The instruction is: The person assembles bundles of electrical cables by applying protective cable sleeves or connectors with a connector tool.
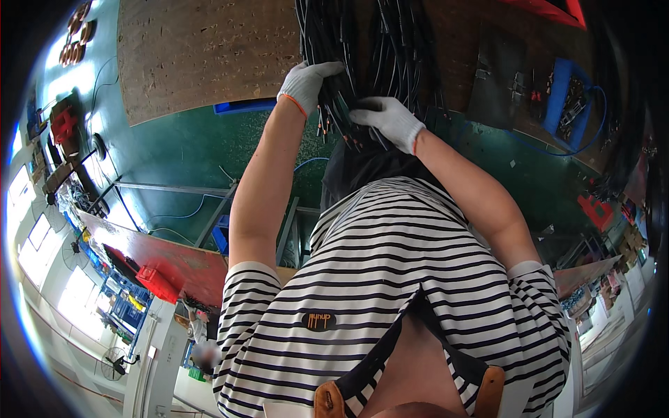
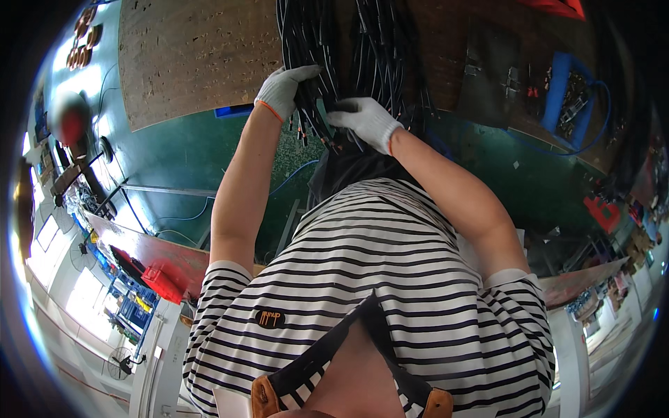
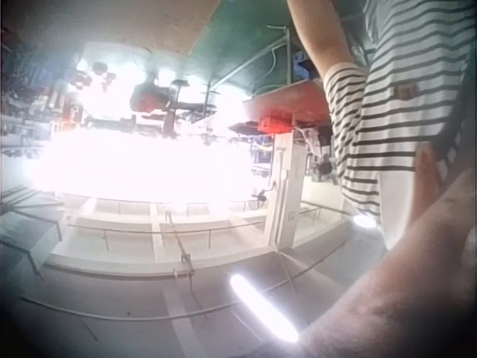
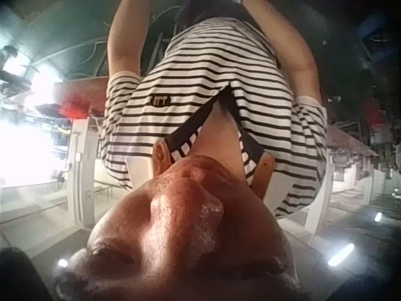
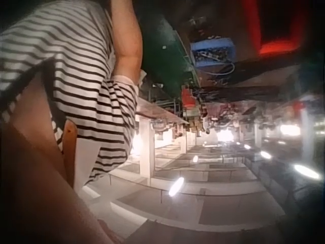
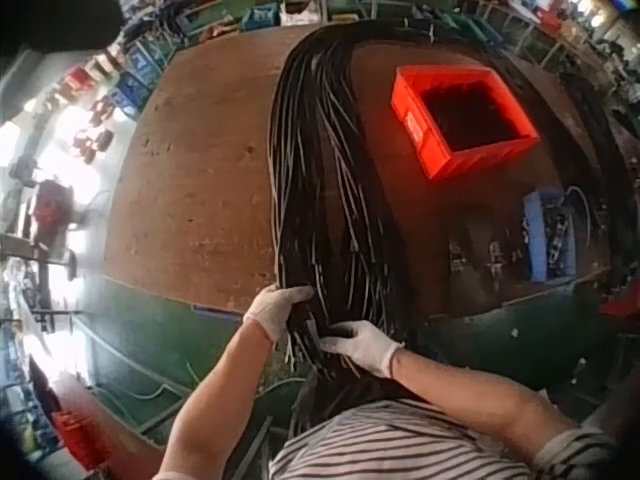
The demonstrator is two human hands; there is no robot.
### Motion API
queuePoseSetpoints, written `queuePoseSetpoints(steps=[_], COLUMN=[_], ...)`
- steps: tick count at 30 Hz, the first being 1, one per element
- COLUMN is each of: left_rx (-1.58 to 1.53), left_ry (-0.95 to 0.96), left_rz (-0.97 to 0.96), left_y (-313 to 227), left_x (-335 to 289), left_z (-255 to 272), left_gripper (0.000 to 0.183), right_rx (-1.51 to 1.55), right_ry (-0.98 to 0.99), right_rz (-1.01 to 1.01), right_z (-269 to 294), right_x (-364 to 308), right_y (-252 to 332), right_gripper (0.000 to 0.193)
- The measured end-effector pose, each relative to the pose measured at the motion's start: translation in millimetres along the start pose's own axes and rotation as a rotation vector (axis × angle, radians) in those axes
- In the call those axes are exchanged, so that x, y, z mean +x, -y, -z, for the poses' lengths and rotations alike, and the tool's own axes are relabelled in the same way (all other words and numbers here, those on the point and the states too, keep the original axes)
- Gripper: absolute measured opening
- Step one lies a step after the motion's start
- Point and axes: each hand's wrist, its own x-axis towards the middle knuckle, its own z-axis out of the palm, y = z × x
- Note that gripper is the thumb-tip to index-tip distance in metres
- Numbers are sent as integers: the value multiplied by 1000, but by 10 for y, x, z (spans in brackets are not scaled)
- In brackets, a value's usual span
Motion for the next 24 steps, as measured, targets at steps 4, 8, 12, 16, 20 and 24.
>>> queuePoseSetpoints(steps=[4,8,12,16,20,24], left_rx=[59,168,50,-133,-214,-343], left_ry=[17,-1,65,135,131,212], left_rz=[-91,-137,-72,-21,22,103], left_y=[-64,-201,-371,-288,-183,-159], left_x=[-60,-100,-148,-56,-1,20], left_z=[98,397,459,647,679,562], left_gripper=[32,28,24,22,22,22], right_rx=[49,51,-191,-51,144,362], right_ry=[-66,-88,-359,-424,-346,-224], right_rz=[67,54,227,327,311,248], right_z=[-86,-140,-73,-71,-132,-174], right_x=[453,1013,1663,1771,1522,1206], right_y=[168,428,702,973,981,883], right_gripper=[43,39,58,53,31,21])
